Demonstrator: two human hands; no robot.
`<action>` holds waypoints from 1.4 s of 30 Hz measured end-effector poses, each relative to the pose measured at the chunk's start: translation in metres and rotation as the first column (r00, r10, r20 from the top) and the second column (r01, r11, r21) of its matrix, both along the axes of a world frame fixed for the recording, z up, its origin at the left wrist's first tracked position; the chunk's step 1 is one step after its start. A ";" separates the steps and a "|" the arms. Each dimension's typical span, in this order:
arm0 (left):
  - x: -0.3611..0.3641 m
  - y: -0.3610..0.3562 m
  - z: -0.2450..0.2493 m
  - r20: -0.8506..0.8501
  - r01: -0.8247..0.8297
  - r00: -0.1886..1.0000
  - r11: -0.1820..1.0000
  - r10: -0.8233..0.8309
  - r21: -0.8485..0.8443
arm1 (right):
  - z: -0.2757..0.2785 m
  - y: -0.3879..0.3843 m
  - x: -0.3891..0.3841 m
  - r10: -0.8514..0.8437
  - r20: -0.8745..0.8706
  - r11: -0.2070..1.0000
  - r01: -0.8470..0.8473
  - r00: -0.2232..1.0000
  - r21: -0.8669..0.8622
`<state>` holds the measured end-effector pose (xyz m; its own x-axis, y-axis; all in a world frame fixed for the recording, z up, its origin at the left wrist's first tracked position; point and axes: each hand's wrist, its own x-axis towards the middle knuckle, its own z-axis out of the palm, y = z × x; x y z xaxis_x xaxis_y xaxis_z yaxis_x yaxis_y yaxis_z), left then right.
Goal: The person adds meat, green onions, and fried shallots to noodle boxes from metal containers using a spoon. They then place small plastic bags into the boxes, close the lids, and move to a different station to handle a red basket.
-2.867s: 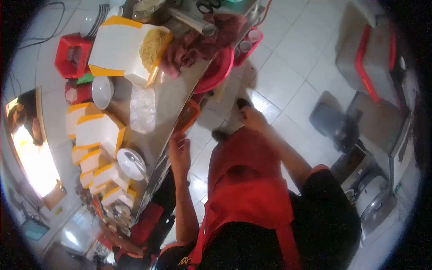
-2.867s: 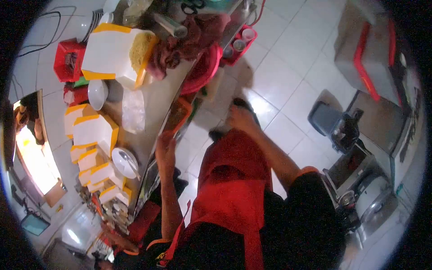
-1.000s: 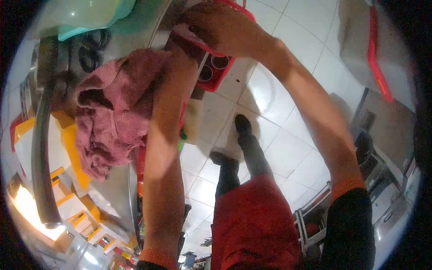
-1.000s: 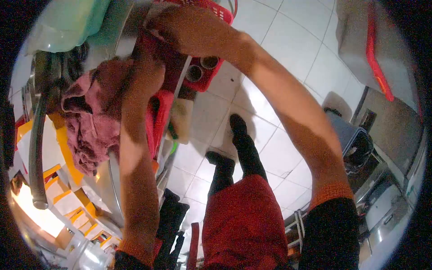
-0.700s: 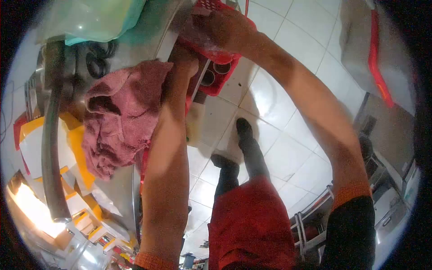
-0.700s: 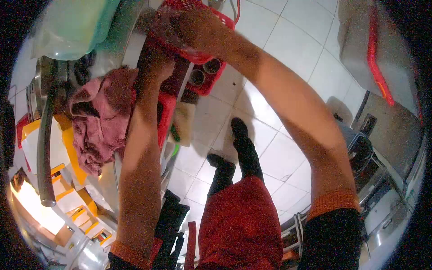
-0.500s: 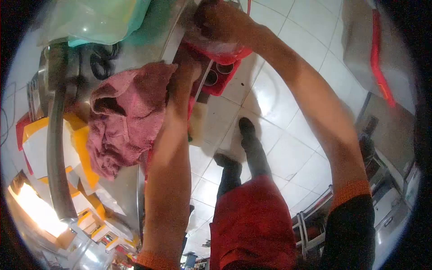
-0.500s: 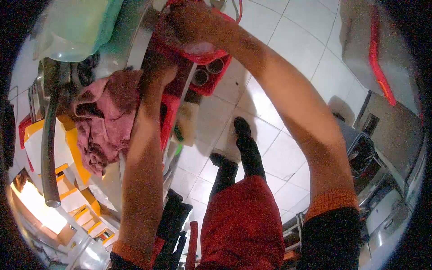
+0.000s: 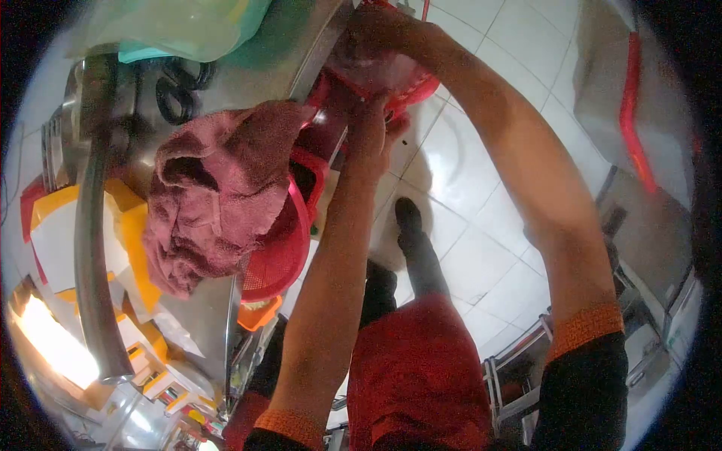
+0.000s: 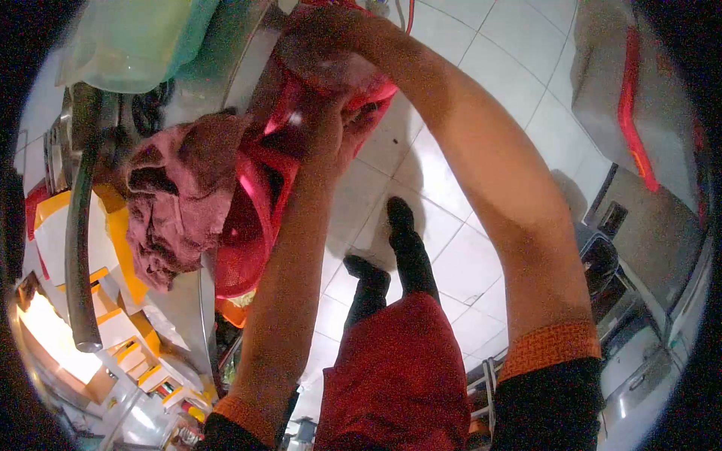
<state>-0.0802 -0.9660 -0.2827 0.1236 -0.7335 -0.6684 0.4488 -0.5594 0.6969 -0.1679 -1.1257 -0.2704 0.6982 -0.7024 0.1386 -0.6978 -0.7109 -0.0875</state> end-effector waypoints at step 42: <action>0.007 -0.016 -0.032 -0.364 -0.028 0.931 0.994 -0.012 -0.104 | 0.010 0.004 -0.011 0.075 -0.185 0.997 -0.075 0.980 0.011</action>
<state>-0.0727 -0.9818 -0.3142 -0.1069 -0.8022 -0.5874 0.6867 -0.4868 0.5399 -0.1792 -1.1217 -0.2602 0.7624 -0.6472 -0.0007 -0.6467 -0.7619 0.0358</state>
